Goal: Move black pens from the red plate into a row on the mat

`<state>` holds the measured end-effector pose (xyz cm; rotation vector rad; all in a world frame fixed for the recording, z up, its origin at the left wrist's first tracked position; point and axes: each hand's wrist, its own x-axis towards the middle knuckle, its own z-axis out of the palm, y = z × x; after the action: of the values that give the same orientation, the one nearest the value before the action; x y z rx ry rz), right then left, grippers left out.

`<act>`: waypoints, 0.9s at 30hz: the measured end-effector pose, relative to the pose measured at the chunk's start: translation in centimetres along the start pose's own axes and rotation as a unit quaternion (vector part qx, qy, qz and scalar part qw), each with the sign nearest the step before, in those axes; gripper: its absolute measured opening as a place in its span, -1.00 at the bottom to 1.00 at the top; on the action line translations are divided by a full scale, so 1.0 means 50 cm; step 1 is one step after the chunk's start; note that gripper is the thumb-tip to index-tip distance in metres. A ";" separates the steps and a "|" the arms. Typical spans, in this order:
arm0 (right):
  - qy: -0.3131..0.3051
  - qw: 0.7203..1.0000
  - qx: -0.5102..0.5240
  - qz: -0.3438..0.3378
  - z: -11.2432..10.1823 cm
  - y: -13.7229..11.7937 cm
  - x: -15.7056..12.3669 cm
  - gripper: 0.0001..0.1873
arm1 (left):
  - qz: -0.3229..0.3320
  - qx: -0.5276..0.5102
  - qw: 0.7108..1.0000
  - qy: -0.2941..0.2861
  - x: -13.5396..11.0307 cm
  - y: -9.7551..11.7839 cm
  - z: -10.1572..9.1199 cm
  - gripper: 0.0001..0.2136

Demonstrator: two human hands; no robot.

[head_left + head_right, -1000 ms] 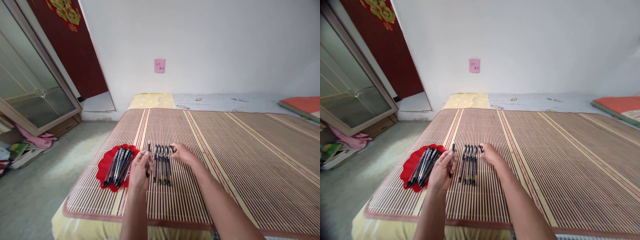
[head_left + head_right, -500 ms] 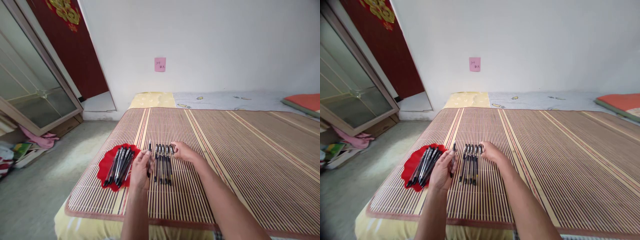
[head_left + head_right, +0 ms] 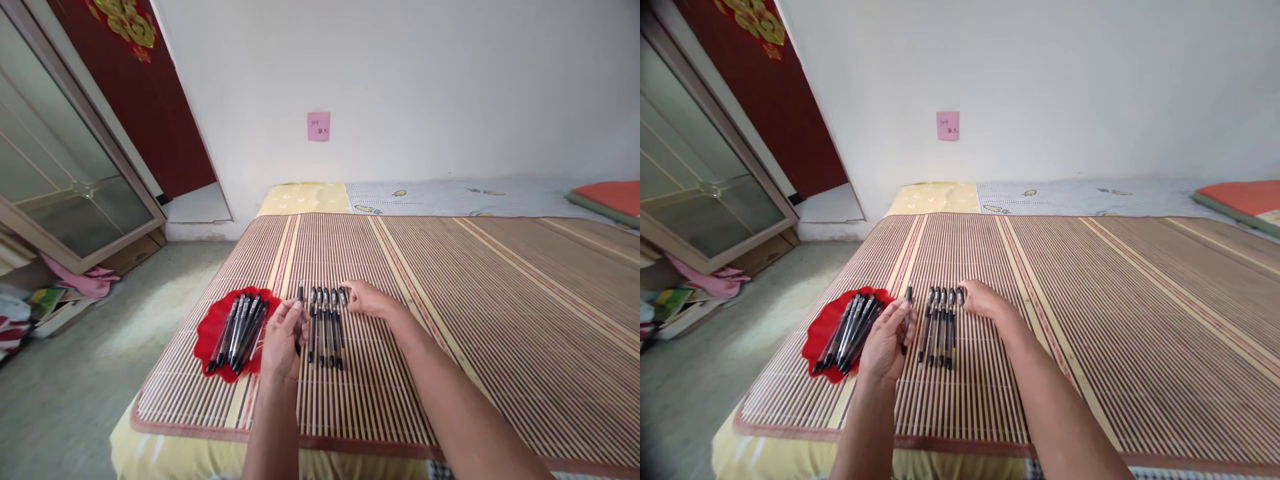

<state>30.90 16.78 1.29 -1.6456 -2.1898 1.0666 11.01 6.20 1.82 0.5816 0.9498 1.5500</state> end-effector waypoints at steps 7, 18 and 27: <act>0.007 1.000 0.006 -0.001 0.004 0.006 0.010 -0.23 | -0.001 0.003 1.000 -0.006 0.001 -0.001 0.001 -0.59; -0.059 0.996 0.053 0.044 -0.015 -0.032 -0.007 -0.08 | 0.007 0.011 1.000 -0.009 0.002 -0.005 -0.002 -0.61; -0.047 0.998 0.038 0.029 -0.015 -0.039 -0.010 -0.27 | 0.010 0.014 1.000 -0.008 0.002 -0.006 -0.002 -0.62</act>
<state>30.01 16.40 3.22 -1.6679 -2.1410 1.2498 11.09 6.30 1.50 0.6235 0.9572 1.5496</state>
